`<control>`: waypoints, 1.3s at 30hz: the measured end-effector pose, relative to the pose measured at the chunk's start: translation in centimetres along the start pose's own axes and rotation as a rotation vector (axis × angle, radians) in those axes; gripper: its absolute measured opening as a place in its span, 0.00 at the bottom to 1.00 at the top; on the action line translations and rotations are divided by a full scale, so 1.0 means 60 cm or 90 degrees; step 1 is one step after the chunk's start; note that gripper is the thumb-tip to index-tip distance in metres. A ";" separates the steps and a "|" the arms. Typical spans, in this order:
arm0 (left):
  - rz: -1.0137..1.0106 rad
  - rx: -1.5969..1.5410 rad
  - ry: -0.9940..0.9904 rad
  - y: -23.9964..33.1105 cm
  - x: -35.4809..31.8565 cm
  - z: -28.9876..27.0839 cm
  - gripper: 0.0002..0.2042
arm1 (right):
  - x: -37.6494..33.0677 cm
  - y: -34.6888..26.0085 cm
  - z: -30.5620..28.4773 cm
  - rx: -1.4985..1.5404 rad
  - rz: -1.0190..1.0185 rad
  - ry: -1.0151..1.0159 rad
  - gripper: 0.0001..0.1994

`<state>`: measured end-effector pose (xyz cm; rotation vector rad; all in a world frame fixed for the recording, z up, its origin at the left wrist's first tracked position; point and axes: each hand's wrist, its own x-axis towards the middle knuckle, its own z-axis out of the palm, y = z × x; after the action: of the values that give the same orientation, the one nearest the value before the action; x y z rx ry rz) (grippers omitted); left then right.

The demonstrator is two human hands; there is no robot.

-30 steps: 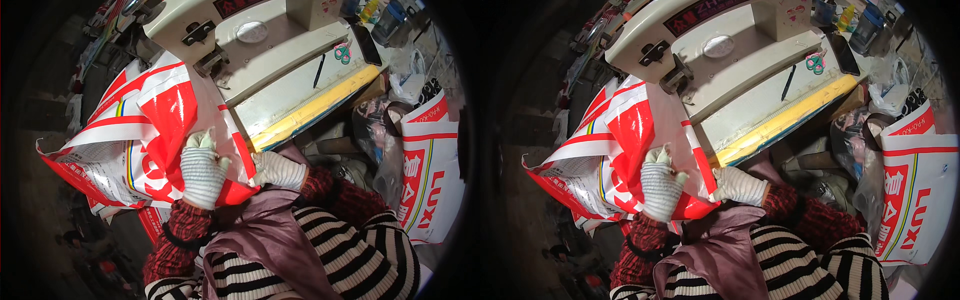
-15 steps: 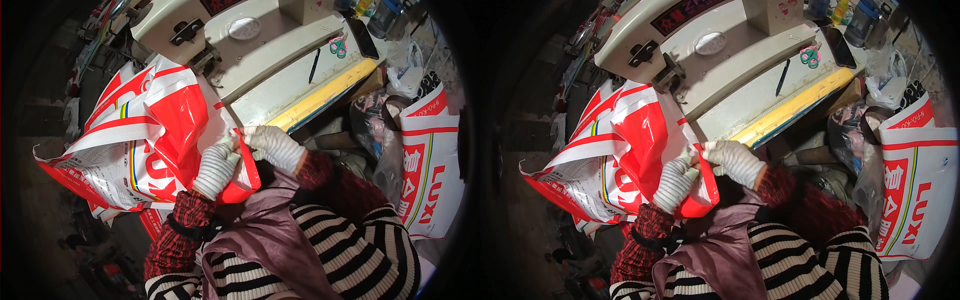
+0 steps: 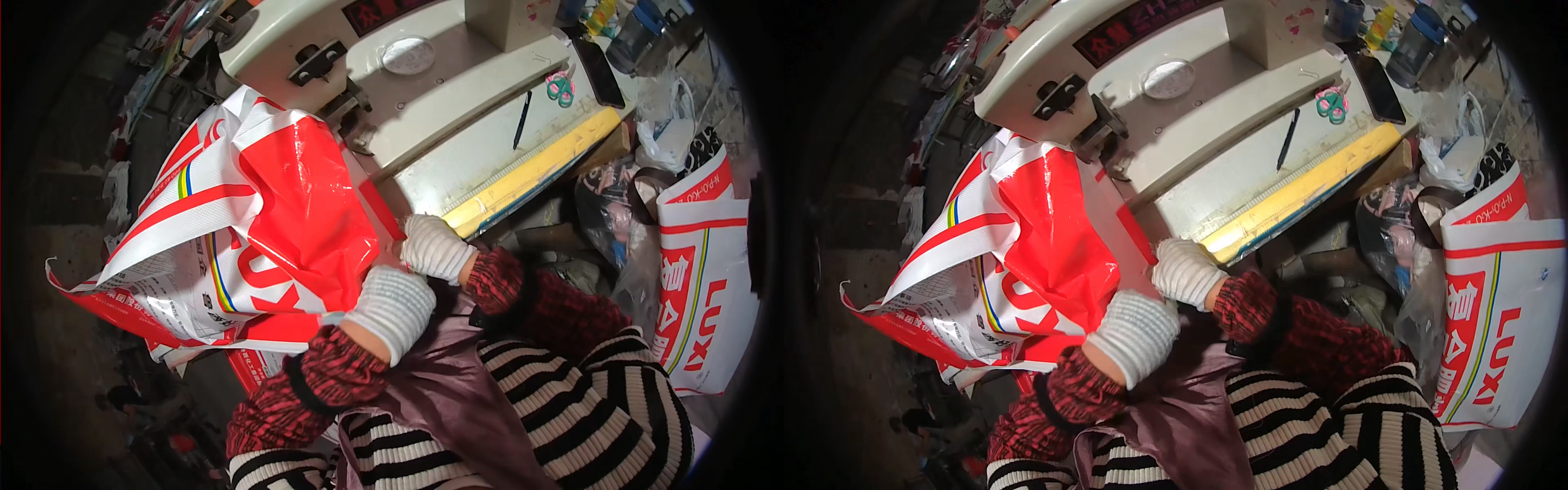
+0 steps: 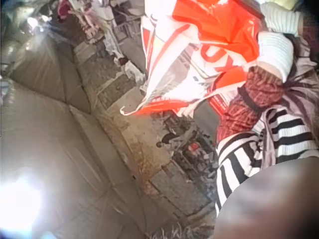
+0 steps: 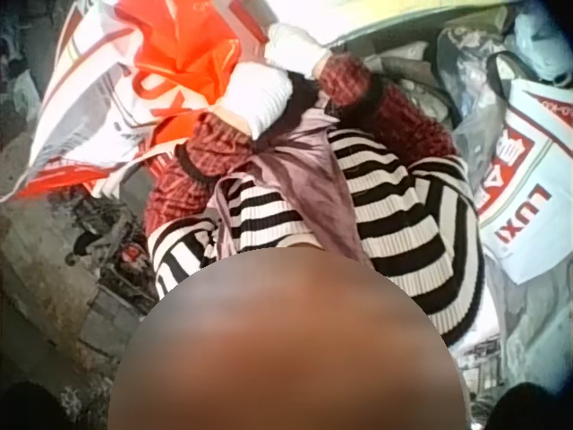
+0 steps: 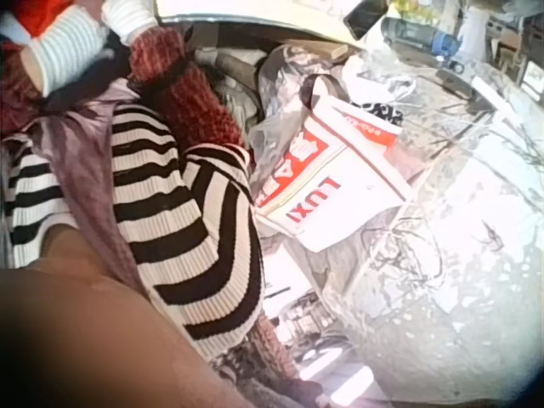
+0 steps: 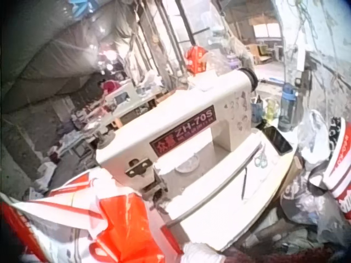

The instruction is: The recorder is using a large industrial sewing machine to sew large plastic composite fertilizer bags.

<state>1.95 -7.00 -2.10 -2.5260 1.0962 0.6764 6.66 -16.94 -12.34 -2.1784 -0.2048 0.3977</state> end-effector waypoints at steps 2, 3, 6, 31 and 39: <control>0.024 0.004 -0.111 -0.023 0.042 -0.013 0.12 | 0.032 0.006 -0.003 -0.036 0.043 0.009 0.15; 0.064 0.026 -0.021 -0.037 0.061 -0.003 0.11 | 0.048 0.017 -0.007 -0.016 0.087 -0.001 0.15; -0.055 0.049 -0.078 -0.075 0.092 0.008 0.10 | 0.096 0.021 -0.004 0.024 -0.010 -0.031 0.15; -0.265 -0.811 0.402 -0.097 -0.187 0.066 0.21 | 0.110 -0.133 -0.078 0.880 -0.077 -0.171 0.10; -0.423 -1.150 0.989 -0.281 -0.432 0.033 0.28 | 0.093 -0.241 -0.074 0.641 -0.358 -0.148 0.16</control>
<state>-1.57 20.63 11.50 -4.3566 -1.1752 -1.5197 13.44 -10.06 0.61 -1.0243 -0.5842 0.3217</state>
